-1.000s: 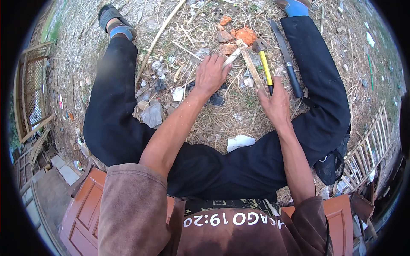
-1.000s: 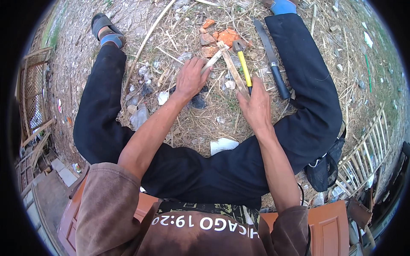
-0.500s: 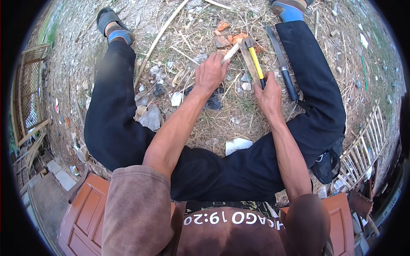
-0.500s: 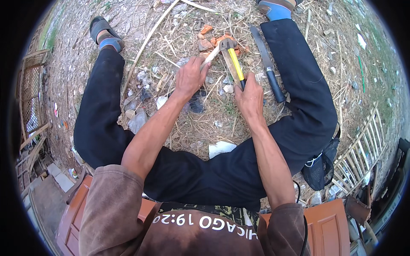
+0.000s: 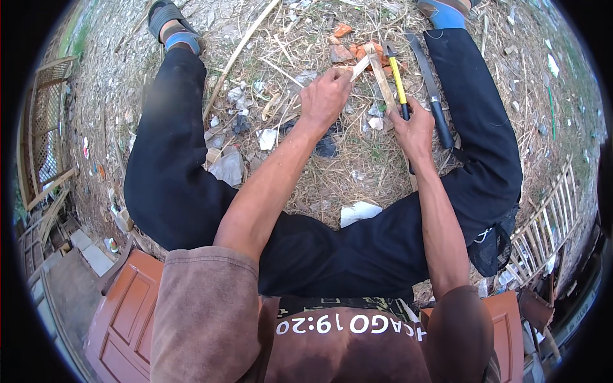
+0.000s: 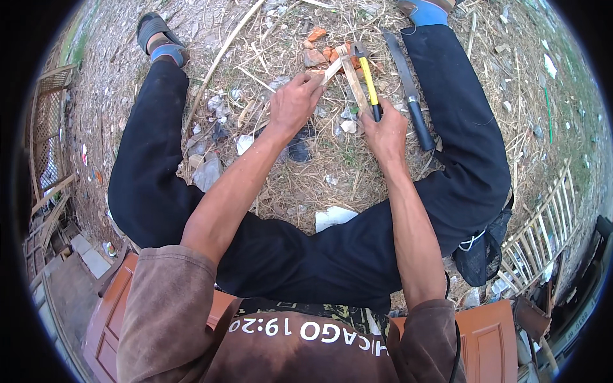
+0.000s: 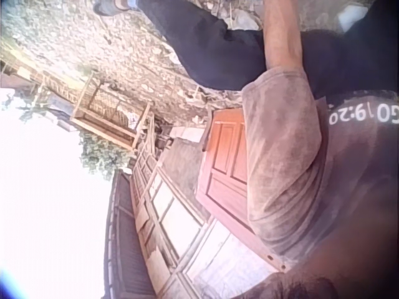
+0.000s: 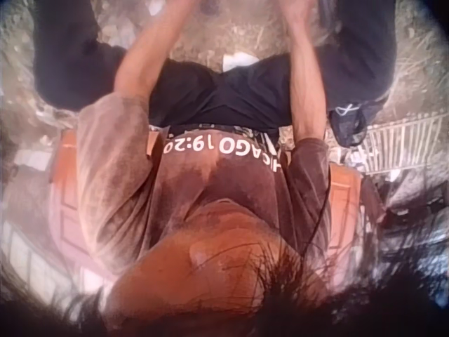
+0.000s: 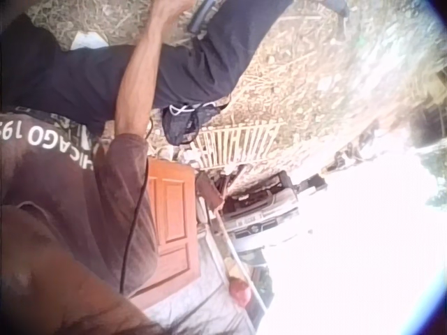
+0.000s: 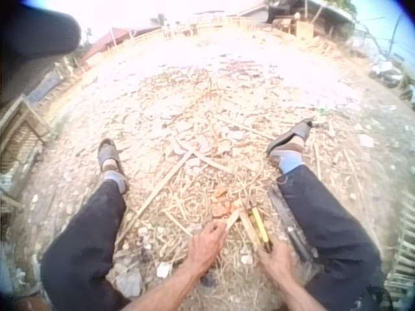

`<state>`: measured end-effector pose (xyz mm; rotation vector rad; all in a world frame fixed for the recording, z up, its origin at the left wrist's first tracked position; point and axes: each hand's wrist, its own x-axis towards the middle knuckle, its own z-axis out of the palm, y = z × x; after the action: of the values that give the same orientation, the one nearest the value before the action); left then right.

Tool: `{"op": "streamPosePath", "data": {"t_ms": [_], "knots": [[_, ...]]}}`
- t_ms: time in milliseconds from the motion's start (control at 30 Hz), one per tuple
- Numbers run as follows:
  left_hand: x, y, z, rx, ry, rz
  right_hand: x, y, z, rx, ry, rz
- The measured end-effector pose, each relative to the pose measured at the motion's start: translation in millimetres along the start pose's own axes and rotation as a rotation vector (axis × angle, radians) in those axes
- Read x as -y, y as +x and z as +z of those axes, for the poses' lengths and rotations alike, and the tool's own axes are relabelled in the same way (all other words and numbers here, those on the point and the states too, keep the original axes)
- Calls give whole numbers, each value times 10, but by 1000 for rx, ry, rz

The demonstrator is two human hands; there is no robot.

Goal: The person assembles a triangular frame from wooden sticks, using a hammer to drive nails into the joints and a knife to trim the ends of the sticks while sitting on the ground.

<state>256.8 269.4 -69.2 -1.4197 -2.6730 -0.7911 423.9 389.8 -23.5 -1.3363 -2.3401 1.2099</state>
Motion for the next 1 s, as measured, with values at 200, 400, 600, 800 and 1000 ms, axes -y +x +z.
{"op": "streamPosePath", "data": {"t_ms": [200, 400, 600, 800, 1000], "knots": [[-18, 41, 3, 44, 61, -2, 7, -15, -45, 2, -45, -19], [-27, 87, -3, 49, 81, -1, -31, -3, -18, -3, -78, -31], [1, 91, 8, 62, 69, 12, 16, -19, -41, 31, -68, 7], [20, 131, -18, 88, 55, 40, 28, 4, -38, 23, -57, -22], [38, 133, -9, 103, 48, 63, -50, 16, -24, 5, -46, -46]]}}
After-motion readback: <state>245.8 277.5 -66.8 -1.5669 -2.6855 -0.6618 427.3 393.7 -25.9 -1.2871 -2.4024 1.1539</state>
